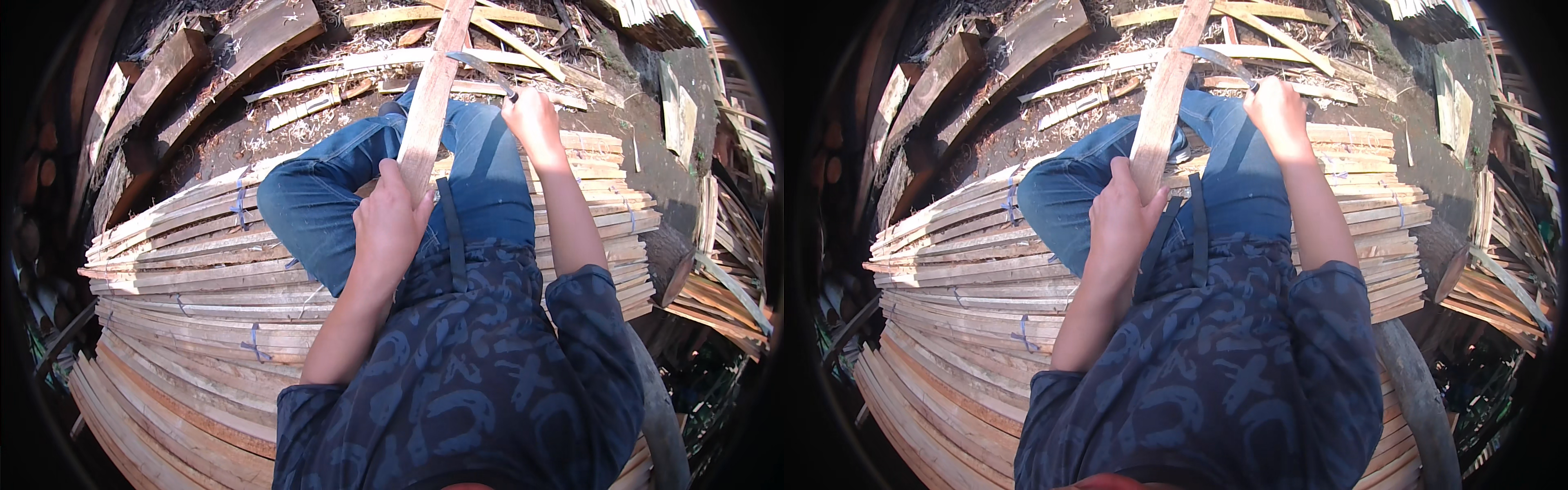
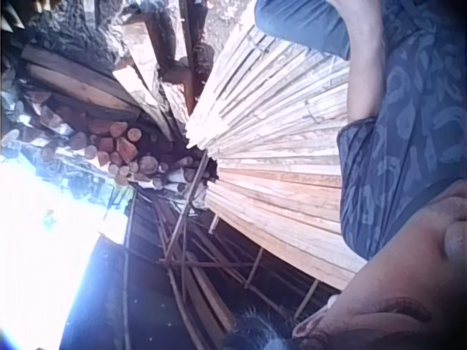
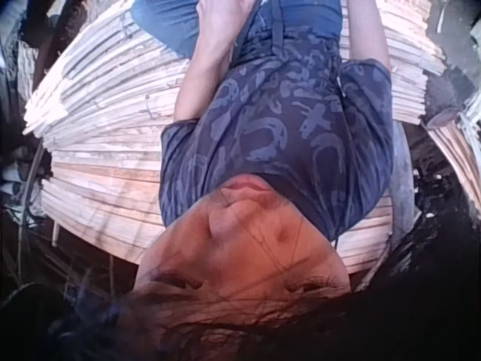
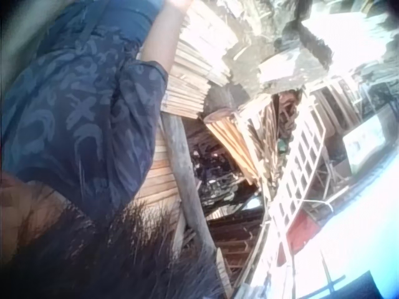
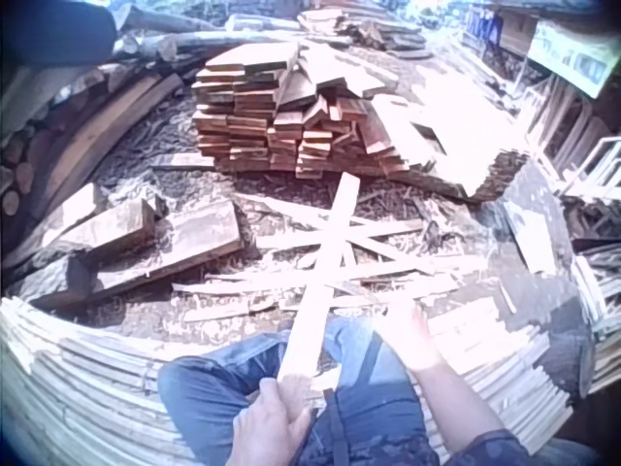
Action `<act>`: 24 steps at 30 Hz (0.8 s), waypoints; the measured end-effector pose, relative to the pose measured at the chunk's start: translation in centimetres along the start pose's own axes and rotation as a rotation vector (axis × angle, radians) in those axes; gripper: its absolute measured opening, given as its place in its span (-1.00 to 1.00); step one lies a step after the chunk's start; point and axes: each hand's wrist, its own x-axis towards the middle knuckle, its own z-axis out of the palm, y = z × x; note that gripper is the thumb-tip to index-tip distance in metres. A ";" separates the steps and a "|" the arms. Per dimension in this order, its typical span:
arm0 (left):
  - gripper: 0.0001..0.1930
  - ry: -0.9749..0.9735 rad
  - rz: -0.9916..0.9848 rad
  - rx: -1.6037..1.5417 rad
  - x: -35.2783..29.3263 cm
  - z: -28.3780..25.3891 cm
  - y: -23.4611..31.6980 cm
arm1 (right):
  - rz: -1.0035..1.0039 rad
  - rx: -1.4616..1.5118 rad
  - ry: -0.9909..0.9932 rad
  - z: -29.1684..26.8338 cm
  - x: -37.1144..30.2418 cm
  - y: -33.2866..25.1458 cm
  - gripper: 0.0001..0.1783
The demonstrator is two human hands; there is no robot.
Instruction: The person sits cross-legged on the ground and uses a curved knife to shave thin strips off a long wooden stick held between their legs. The person repeatedly draws the knife along the length of the stick to smooth its surface.
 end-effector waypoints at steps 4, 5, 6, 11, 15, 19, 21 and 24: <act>-0.54 -0.078 0.054 -0.021 -1.2 0.9 0.4 | 0.184 -0.029 -0.006 -0.6 4.5 3.7 -0.68; -0.54 -0.071 0.042 -0.025 -1.0 0.9 0.4 | 0.182 -0.042 0.000 -1.3 4.6 3.5 -0.68; -0.54 -0.049 0.026 -0.022 -0.7 0.7 0.4 | 0.169 -0.028 -0.001 -1.4 4.5 3.7 -0.69; -0.53 0.098 -0.016 -0.004 0.7 -0.5 -0.8 | -0.068 0.067 -0.046 -3.6 -1.8 0.4 -0.75; -0.51 0.100 -0.039 0.052 1.5 -1.4 -0.8 | -0.119 0.083 -0.169 -3.6 -5.1 -2.3 -0.79; -0.53 0.104 0.011 0.076 1.2 -1.3 -0.1 | -0.127 0.092 -0.118 -2.4 -5.0 -2.0 -0.80; -0.54 0.067 -0.001 0.065 1.2 -1.2 -0.2 | -0.125 0.059 -0.131 -2.4 -4.9 -1.8 -0.80; -0.51 0.042 -0.014 0.019 1.2 -0.7 -0.2 | -0.159 0.065 -0.126 -1.4 -4.5 -0.7 -0.77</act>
